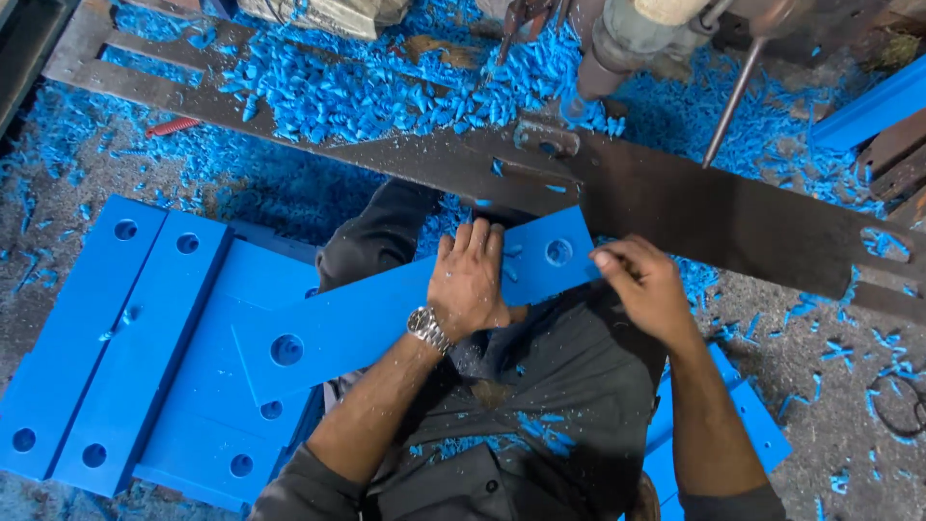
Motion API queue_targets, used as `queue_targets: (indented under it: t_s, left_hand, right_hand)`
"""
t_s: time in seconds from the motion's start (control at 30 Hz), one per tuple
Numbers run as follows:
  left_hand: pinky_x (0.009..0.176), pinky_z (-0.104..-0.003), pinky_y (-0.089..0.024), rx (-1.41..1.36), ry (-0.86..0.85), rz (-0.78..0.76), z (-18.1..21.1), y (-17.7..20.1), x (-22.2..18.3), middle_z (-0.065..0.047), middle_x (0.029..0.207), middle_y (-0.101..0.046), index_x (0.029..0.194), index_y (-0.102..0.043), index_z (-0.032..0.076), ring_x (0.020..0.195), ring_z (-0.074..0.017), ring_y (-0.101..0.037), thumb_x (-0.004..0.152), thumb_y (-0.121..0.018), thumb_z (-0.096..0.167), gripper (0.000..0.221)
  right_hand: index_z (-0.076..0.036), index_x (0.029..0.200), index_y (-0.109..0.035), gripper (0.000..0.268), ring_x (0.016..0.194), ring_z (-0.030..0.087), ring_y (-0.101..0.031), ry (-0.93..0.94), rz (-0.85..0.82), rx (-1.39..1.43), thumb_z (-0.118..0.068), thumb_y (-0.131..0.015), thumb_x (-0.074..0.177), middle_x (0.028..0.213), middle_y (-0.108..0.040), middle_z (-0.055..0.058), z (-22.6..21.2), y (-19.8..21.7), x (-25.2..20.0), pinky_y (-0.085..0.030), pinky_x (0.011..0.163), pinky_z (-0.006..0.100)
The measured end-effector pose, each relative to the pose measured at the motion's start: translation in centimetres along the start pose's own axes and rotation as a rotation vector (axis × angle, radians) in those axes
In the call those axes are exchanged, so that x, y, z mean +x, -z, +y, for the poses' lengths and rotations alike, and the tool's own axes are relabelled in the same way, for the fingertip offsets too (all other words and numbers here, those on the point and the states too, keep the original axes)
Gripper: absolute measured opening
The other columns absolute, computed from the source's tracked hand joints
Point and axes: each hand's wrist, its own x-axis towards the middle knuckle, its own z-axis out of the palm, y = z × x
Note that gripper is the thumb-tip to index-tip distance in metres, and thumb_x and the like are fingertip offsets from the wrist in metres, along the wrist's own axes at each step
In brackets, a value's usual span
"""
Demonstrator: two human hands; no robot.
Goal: Drilling holes into blue plastic rectangular blocks using a industrial drill press.
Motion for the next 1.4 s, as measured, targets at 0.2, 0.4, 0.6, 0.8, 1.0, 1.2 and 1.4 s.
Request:
queue_targets:
  t_s: [0.2, 0.4, 0.6, 0.8, 1.0, 1.2, 1.4]
  left_hand:
    - [0.097, -0.051, -0.041, -0.086, -0.127, -0.052, 3.2, -1.3, -5.1, -0.017, 0.123, -0.050, 0.134, -0.049, -0.007, 0.117, -0.0357, -0.048, 0.045, -0.091, 0.048, 0.113]
    - [0.098, -0.050, -0.041, -0.099, -0.221, -0.154, 4.6, -2.4, -5.8, -0.015, 0.124, -0.050, 0.137, -0.047, -0.006, 0.117, -0.0340, -0.048, 0.048, -0.091, 0.050, 0.114]
    - [0.097, -0.049, -0.041, -0.085, -0.221, -0.118, 4.3, -2.7, -5.9, -0.016, 0.124, -0.050, 0.138, -0.047, -0.007, 0.116, -0.0341, -0.048, 0.047, -0.091, 0.051, 0.117]
    - [0.097, -0.049, -0.041, -0.062, -0.221, -0.123, 4.0, -2.5, -5.9, -0.017, 0.122, -0.052, 0.133, -0.050, -0.007, 0.115, -0.0342, -0.049, 0.049, -0.091, 0.053, 0.112]
    - [0.095, -0.048, -0.042, -0.075, -0.229, -0.114, 3.7, -2.9, -5.9, -0.016, 0.122, -0.052, 0.134, -0.050, -0.008, 0.115, -0.0339, -0.050, 0.049, -0.090, 0.053, 0.112]
    - [0.096, -0.050, -0.042, -0.066, -0.224, -0.141, 3.7, -3.0, -5.9, -0.017, 0.122, -0.051, 0.133, -0.049, -0.008, 0.115, -0.0340, -0.049, 0.049, -0.090, 0.053, 0.112]
    - [0.097, -0.050, -0.042, -0.035, -0.209, -0.163, 3.6, -3.2, -5.9, -0.017, 0.123, -0.050, 0.136, -0.047, -0.008, 0.116, -0.0335, -0.049, 0.049, -0.090, 0.055, 0.116]
  right_hand:
    - [-0.005, 0.102, -0.075, 0.019, 0.086, 0.026, -0.068, 0.182, -0.116, -0.269, -0.020, -0.074, 0.090, 0.093, -0.067, 0.010, -3.0, -1.5, -6.8, -0.053, 0.074, 0.036]
    - [-0.005, 0.095, -0.077, 0.020, 0.084, 0.025, -0.069, -0.041, -0.114, -0.305, -0.023, -0.077, 0.087, 0.091, -0.068, 0.009, -1.1, -1.5, -9.6, -0.055, 0.072, 0.037]
    - [-0.005, 0.098, -0.077, 0.019, 0.080, 0.023, -0.068, -0.118, -0.116, -0.270, -0.021, -0.075, 0.088, 0.091, -0.067, 0.009, -0.7, -1.9, -9.3, -0.054, 0.070, 0.035]
    - [-0.006, 0.100, -0.078, 0.019, 0.079, 0.020, -0.067, -0.139, -0.189, -0.254, -0.020, -0.076, 0.088, 0.089, -0.066, 0.008, -0.9, -2.0, -8.5, -0.053, 0.068, 0.034]
    - [-0.006, 0.099, -0.078, 0.019, 0.074, 0.017, -0.063, -0.135, -0.207, -0.229, -0.020, -0.078, 0.086, 0.084, -0.065, 0.006, -0.6, -2.1, -8.4, -0.053, 0.067, 0.033]
    - [-0.006, 0.098, -0.078, 0.019, 0.072, 0.015, -0.061, -0.201, -0.238, -0.222, -0.020, -0.079, 0.084, 0.084, -0.064, 0.004, -1.0, -2.2, -8.0, -0.052, 0.066, 0.031]
    - [-0.005, 0.097, -0.076, 0.014, 0.076, 0.017, -0.063, -0.076, -0.178, -0.254, -0.015, -0.077, 0.087, 0.088, -0.064, 0.005, -1.1, -2.7, -8.8, -0.052, 0.065, 0.032]
